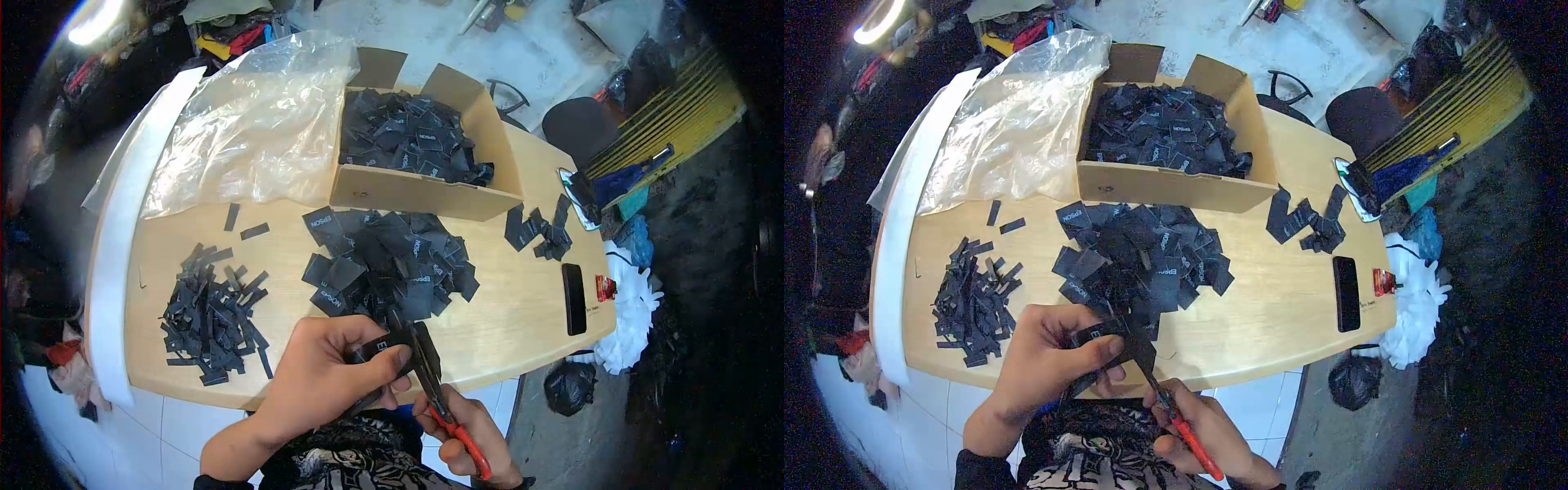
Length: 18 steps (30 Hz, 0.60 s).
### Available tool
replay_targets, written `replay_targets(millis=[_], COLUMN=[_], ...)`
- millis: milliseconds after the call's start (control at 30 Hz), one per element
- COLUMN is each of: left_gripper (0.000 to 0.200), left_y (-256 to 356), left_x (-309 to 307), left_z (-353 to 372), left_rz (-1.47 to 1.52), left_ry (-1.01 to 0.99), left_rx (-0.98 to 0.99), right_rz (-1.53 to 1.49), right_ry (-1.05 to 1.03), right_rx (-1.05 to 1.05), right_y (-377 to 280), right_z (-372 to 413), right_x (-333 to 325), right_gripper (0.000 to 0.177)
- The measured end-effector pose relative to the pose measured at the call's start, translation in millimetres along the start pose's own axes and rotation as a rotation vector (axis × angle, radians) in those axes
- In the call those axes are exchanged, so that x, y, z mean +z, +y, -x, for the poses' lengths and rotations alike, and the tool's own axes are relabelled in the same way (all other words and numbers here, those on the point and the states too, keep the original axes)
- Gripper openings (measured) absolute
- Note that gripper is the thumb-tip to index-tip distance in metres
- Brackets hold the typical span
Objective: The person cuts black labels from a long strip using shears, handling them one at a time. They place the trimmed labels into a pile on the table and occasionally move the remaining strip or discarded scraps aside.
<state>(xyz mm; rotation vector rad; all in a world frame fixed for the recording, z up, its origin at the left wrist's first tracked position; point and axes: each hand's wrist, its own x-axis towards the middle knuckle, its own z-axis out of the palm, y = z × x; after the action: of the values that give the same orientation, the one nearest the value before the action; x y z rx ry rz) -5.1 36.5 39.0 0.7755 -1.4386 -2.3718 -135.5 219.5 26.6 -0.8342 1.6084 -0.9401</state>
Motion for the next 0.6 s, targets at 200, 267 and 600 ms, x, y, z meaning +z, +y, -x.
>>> replay_targets(millis=[200, 267, 600], left_gripper=[0.012, 0.012, 0.015], left_y=[2, 3, 3], left_x=[3, 3, 1], left_z=[3, 4, 6], left_rz=[0.097, 0.100, 0.103], left_ry=[0.047, 0.047, -0.004], left_rx=[0.049, 0.047, 0.067], right_rz=[0.004, 0.012, -0.041], right_ry=[-0.037, -0.057, -0.083], right_rx=[-0.002, 0.027, 0.213], right_y=[-14, -14, -25], right_z=[-1, -1, -6], right_x=[-2, -3, -5], right_gripper=[0.073, 0.075, 0.089])
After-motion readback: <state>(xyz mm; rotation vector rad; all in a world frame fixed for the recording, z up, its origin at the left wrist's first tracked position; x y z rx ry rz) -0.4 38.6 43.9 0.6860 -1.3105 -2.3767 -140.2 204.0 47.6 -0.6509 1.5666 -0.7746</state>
